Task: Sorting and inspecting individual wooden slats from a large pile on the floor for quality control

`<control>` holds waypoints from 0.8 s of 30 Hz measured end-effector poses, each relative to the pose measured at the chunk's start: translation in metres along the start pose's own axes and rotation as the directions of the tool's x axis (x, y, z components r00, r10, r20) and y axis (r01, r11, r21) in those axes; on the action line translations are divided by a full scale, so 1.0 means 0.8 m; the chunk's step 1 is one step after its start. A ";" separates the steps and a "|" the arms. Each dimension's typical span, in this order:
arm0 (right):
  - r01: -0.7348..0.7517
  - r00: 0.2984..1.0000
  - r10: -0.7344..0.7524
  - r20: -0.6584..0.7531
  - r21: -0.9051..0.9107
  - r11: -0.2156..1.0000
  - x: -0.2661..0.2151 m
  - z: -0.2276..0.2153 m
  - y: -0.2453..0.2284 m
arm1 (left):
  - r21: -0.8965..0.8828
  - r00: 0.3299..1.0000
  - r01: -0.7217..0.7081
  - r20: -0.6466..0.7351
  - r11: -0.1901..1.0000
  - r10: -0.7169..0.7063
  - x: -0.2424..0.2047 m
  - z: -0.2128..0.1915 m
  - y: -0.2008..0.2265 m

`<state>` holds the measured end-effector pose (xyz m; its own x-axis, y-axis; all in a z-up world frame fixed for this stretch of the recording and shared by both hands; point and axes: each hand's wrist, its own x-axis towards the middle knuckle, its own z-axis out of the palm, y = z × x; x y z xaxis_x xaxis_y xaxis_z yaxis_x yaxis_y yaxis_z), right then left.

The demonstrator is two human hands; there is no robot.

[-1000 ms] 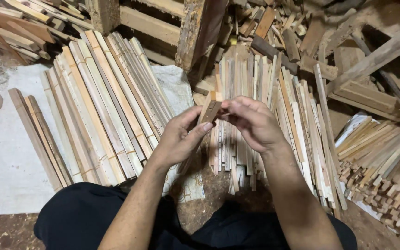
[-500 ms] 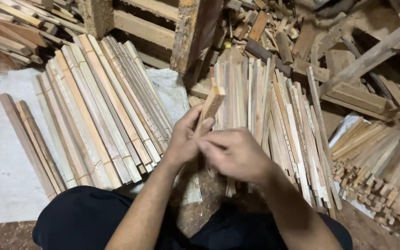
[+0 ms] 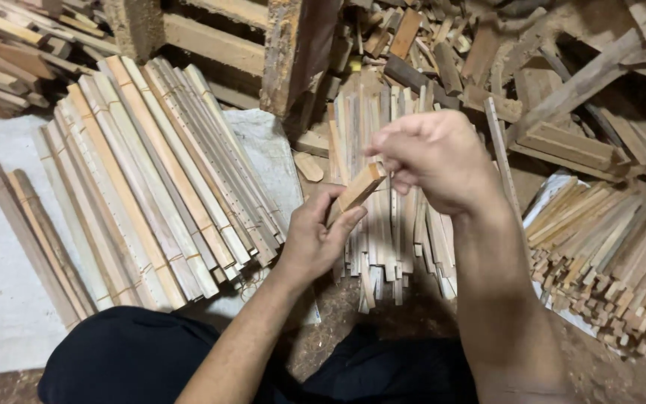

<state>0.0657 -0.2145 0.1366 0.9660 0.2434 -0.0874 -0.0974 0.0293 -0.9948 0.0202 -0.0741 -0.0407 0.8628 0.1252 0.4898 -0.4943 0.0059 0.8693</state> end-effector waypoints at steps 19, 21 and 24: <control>0.483 0.855 -0.506 0.112 -0.526 0.700 -0.008 0.028 0.193 | -0.024 0.994 -0.056 -0.097 0.998 0.053 0.011 -0.038 -0.017; 0.424 0.888 -0.449 0.100 -0.558 0.714 -0.007 0.031 0.214 | 0.024 0.992 -0.051 -0.117 0.998 0.053 0.013 -0.036 -0.018; 0.325 0.926 -0.378 0.007 -0.528 0.784 -0.022 0.038 0.223 | 0.000 0.977 -0.065 -0.202 0.998 0.063 0.020 -0.043 -0.004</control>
<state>0.0240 -0.1838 -0.0375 0.9292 0.2214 0.2958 0.3639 -0.4102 -0.8362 0.0322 -0.0379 -0.0380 0.7905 0.3232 0.5202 -0.5493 -0.0017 0.8357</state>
